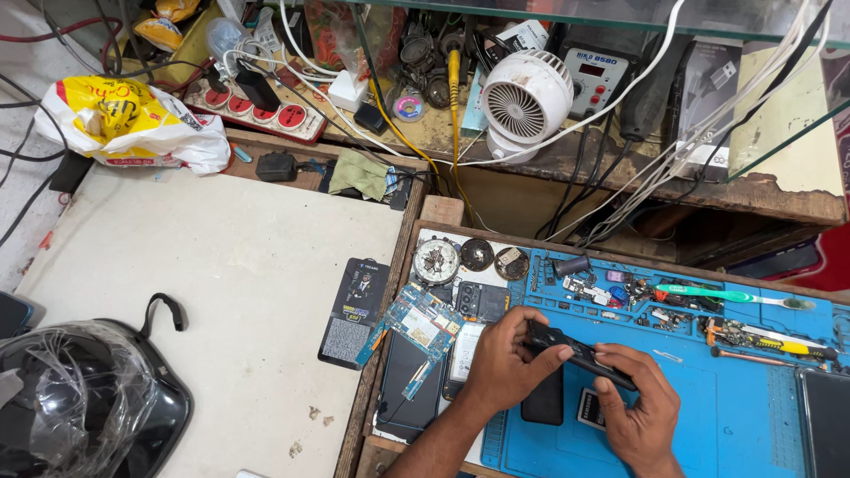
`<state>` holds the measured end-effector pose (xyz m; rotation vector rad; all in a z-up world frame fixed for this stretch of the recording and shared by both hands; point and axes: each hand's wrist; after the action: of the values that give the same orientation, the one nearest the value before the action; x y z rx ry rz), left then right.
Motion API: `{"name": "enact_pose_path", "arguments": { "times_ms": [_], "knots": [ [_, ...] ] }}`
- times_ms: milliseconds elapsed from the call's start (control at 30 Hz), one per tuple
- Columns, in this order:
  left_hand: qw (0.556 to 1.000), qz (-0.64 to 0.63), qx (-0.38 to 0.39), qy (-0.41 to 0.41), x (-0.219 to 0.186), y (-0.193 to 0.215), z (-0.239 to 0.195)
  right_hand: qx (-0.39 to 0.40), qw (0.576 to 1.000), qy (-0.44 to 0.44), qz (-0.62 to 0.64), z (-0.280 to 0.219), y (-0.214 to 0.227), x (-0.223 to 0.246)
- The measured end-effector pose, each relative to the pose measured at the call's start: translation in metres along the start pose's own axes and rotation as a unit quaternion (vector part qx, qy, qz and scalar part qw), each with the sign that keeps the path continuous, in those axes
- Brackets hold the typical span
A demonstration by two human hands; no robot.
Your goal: The person handles a small black electronic component, likely a phone battery, and uses a thin metal tool to scrape or clean its surface. The person repeatedly works on the same component throughout the clip.
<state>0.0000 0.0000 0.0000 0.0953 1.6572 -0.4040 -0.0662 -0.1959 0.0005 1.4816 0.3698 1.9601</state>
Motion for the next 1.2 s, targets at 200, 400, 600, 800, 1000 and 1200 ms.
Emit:
{"name": "enact_pose_path", "arguments": {
  "times_ms": [200, 400, 600, 800, 1000, 1200],
  "knots": [
    [1.0, 0.003, -0.002, -0.006, 0.0, 0.0, -0.001, 0.004, 1.0, 0.002, -0.004, 0.0, 0.001, 0.0],
    [1.0, 0.003, -0.006, -0.014, 0.001, 0.0, -0.001, 0.009, 1.0, 0.0, -0.001, 0.0, 0.0, 0.0],
    [1.0, -0.005, -0.006, -0.012, 0.001, 0.0, -0.001, 0.016, 1.0, -0.005, -0.012, -0.002, 0.0, -0.001],
    [0.999, -0.013, -0.014, -0.034, -0.005, -0.001, 0.0, 0.008, 0.999, 0.035, -0.013, -0.005, 0.0, -0.006],
    [0.991, 0.108, -0.005, 0.083, 0.005, -0.005, 0.002, -0.001, 0.997, -0.083, 0.008, -0.007, 0.002, -0.023],
    [0.998, 0.027, -0.036, 0.033, 0.014, -0.013, 0.003, 0.006, 0.959, -0.15, 0.238, -0.011, 0.002, -0.032]
  ]
}}
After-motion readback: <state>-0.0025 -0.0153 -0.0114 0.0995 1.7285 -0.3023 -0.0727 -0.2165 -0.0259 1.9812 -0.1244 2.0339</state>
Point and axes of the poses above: each hand's wrist, its own z-axis towards the middle knuckle, its own y-axis out of the back of the hand, x = y × z, and after that the axes turned 4 degrees about -z, right-handed
